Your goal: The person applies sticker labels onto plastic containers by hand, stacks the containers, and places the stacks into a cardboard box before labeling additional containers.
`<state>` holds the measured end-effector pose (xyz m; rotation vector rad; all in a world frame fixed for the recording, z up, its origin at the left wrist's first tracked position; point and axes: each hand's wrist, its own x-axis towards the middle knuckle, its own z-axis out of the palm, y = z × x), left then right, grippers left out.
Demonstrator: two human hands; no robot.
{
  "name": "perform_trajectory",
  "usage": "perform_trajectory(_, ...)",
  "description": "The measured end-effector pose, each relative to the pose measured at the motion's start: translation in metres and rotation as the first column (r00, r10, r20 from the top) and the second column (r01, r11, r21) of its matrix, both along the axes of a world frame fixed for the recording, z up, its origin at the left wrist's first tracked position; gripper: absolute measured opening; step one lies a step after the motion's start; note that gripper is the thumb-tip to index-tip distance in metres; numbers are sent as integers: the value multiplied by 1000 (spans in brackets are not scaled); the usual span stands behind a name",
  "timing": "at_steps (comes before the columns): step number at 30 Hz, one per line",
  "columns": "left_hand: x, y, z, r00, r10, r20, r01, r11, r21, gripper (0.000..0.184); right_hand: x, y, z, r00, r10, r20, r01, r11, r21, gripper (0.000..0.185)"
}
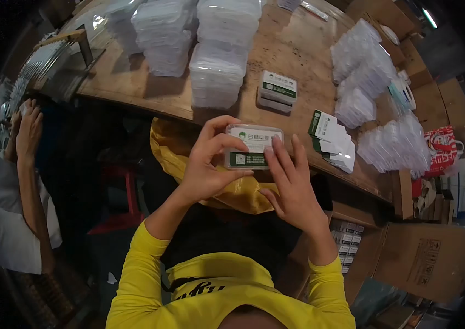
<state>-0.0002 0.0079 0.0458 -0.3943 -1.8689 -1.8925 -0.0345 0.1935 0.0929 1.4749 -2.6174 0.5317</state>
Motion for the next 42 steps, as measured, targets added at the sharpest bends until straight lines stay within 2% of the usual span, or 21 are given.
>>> perform_trajectory(1, -6, 0, 0, 999, 17, -30, -18, 999, -39, 36, -7, 7, -6, 997, -73, 12, 72, 996, 46, 72)
perform_trajectory(2, -11, 6, 4, 999, -28, 21, 24, 988, 152, 34, -17, 16, -19, 981, -190, -35, 191, 981, 37, 69)
perform_trajectory(4, -29, 11, 8, 999, 29, 37, -33, 993, 115, 34, -48, 37, -53, 930, -348, -117, 346, 937, -36, 56)
perform_trajectory(7, -74, 22, 3, 982, 149, -117, -162, 981, -107, 35, -84, 57, -69, 889, -423, -178, 419, 906, -60, 47)
perform_trajectory(8, -91, 27, 1, 980, 148, -131, -158, 985, -64, 36, -93, 62, -71, 867, -443, -229, 445, 894, -48, 46)
perform_trajectory(9, -108, 29, -1, 972, 187, -140, -202, 974, -104, 36, -100, 66, -72, 843, -461, -278, 470, 882, -38, 45)
perform_trajectory(11, -136, 30, -4, 952, 261, -158, -288, 941, -180, 37, -108, 71, -69, 802, -470, -368, 501, 866, -15, 37)
perform_trajectory(14, -159, 28, -13, 926, 365, -97, -375, 855, -358, 36, -118, 82, -78, 817, -391, -424, 440, 898, 21, 26)
perform_trajectory(15, -164, 22, -15, 938, 344, -48, -332, 844, -421, 36, -119, 82, -77, 812, -355, -464, 413, 910, 26, 23)
perform_trajectory(17, -166, 23, -25, 901, 415, -127, -418, 752, -510, 36, -120, 80, -76, 796, -280, -536, 357, 933, 43, 17)
perform_trajectory(18, -160, 25, -22, 879, 446, -168, -459, 698, -549, 36, -121, 79, -75, 807, -288, -515, 356, 934, 37, 15)
perform_trajectory(21, -137, 33, -12, 858, 450, -248, -513, 715, -476, 34, -122, 76, -72, 820, -324, -471, 359, 933, -17, 13)
perform_trajectory(24, -100, 39, -10, 933, 336, -130, -359, 839, -410, 25, -111, 69, -55, 792, -383, -476, 349, 923, -161, 16)
perform_trajectory(25, -87, 42, -12, 982, 127, 143, -97, 974, -203, 20, -99, 61, -44, 782, -391, -486, 322, 920, -223, 17)
perform_trajectory(26, -73, 45, -14, 925, -151, 349, 131, 988, 79, 16, -87, 54, -36, 773, -403, -490, 297, 912, -282, 19)
perform_trajectory(27, -61, 49, -16, 884, -255, 392, 163, 954, 253, 15, -76, 48, -33, 783, -376, -496, 264, 922, -283, 25)
perform_trajectory(29, -42, 55, -17, 787, -463, 408, 175, 801, 573, 14, -58, 34, -32, 814, -314, -488, 174, 934, -311, 25)
perform_trajectory(31, -28, 54, -17, 771, -506, 387, 113, 707, 698, 14, -48, 26, -33, 830, -279, -483, 135, 941, -312, 28)
perform_trajectory(32, -23, 53, -18, 766, -523, 374, 80, 654, 752, 13, -44, 22, -34, 841, -266, -471, 122, 942, -314, 28)
perform_trajectory(35, -14, 48, -20, 792, -469, 390, 55, 692, 720, 14, -39, 14, -36, 861, -239, -448, 96, 943, -318, 29)
perform_trajectory(42, -11, 43, -23, 796, -468, 385, 34, 669, 743, 14, -36, 9, -40, 870, -223, -439, 78, 943, -324, 28)
